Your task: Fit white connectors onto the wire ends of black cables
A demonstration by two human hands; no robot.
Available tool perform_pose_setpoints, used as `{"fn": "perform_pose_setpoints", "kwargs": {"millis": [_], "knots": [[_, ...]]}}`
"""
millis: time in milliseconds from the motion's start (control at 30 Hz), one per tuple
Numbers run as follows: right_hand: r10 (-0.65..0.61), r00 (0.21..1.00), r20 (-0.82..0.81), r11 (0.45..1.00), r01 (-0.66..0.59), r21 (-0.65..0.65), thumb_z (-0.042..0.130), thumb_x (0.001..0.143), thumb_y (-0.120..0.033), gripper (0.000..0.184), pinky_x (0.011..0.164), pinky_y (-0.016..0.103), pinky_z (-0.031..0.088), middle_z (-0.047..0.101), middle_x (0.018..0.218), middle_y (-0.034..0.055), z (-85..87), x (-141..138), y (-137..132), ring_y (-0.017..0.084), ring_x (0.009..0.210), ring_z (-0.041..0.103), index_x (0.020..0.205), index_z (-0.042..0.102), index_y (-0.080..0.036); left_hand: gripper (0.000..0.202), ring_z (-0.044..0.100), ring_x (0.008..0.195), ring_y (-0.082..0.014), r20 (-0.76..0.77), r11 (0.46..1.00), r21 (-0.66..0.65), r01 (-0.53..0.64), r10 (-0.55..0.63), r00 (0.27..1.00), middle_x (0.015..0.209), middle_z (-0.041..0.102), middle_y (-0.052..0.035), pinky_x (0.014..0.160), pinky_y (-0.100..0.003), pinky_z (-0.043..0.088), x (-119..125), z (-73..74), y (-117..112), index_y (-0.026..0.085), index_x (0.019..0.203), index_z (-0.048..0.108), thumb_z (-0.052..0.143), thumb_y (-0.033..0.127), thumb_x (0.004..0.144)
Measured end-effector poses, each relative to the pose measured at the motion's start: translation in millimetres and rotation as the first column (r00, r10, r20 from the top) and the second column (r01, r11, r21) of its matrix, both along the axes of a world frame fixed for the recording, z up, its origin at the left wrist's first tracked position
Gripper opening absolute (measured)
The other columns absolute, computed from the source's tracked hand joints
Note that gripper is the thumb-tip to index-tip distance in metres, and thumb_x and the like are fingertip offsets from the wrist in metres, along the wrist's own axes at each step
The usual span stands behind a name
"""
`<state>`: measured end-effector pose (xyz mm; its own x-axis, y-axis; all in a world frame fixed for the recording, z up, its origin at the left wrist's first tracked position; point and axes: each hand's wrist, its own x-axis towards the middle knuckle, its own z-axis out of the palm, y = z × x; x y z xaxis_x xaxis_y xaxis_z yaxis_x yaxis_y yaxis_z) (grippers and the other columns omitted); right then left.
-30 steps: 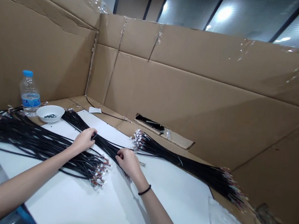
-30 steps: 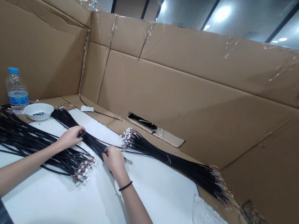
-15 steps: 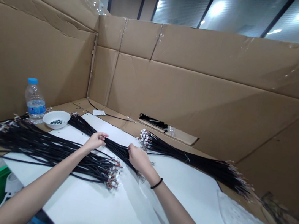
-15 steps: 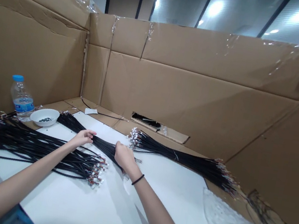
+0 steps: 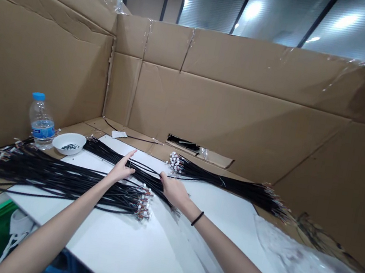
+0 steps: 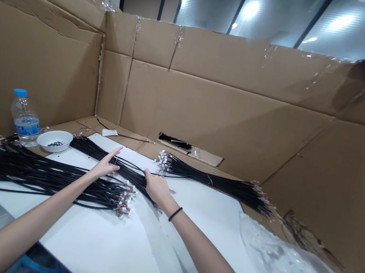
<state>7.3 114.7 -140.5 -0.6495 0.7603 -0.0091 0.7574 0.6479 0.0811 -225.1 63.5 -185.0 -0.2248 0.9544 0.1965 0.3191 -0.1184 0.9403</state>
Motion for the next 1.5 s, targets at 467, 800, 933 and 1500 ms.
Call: {"fn": "perform_pose_setpoints", "kwargs": {"millis": [467,800,933,1500], "knots": [[-0.046,0.999,-0.001,0.999,0.046,0.028,0.042,0.097,-0.017,0.027,0.07,0.031,0.043,0.069,0.09,0.0094,-9.1,64,-14,0.021,0.08,0.065,0.121,0.052,-0.013,0.035,0.062,0.097,-0.0205,-0.014,0.997,0.056,0.059,-0.058,0.998,0.121,0.058,-0.0101,0.079,-0.038,0.057,4,-0.1,-2,0.016,0.123,0.054,0.059,0.03,0.092],[-0.039,0.999,0.038,0.998,0.041,-0.055,0.055,0.095,-0.034,0.026,0.082,0.038,0.054,0.064,0.109,0.0075,0.3,42,1,0.019,0.093,0.064,0.112,0.06,-0.014,0.036,0.062,0.098,-0.021,-0.048,0.992,0.064,0.107,-0.104,0.993,0.123,0.057,-0.0104,0.079,-0.039,0.057,5,1.4,-6,0.016,0.125,0.053,0.059,0.03,0.091],[-0.013,0.998,0.062,0.999,0.016,-0.039,0.056,0.095,-0.032,0.026,0.084,0.039,0.054,0.063,0.113,0.0085,6.4,30,5,0.02,0.097,0.063,0.114,0.06,-0.015,0.037,0.062,0.099,-0.0214,-0.05,0.992,0.069,0.104,-0.101,0.994,0.125,0.057,-0.0106,0.08,-0.039,0.056,5,1.8,-6,0.017,0.126,0.053,0.059,0.03,0.091],[0.186,0.982,-0.037,0.953,-0.17,0.252,0.05,0.096,-0.022,0.019,0.071,0.029,0.049,0.065,0.087,0.0052,-7.5,59,15,0.015,0.079,0.061,0.086,0.063,-0.013,0.036,0.062,0.099,-0.0213,-0.02,0.992,0.075,0.101,-0.1,0.995,0.124,0.057,-0.0105,0.08,-0.039,0.056,2,-2.6,-1,0.017,0.125,0.053,0.059,0.03,0.091]]}}
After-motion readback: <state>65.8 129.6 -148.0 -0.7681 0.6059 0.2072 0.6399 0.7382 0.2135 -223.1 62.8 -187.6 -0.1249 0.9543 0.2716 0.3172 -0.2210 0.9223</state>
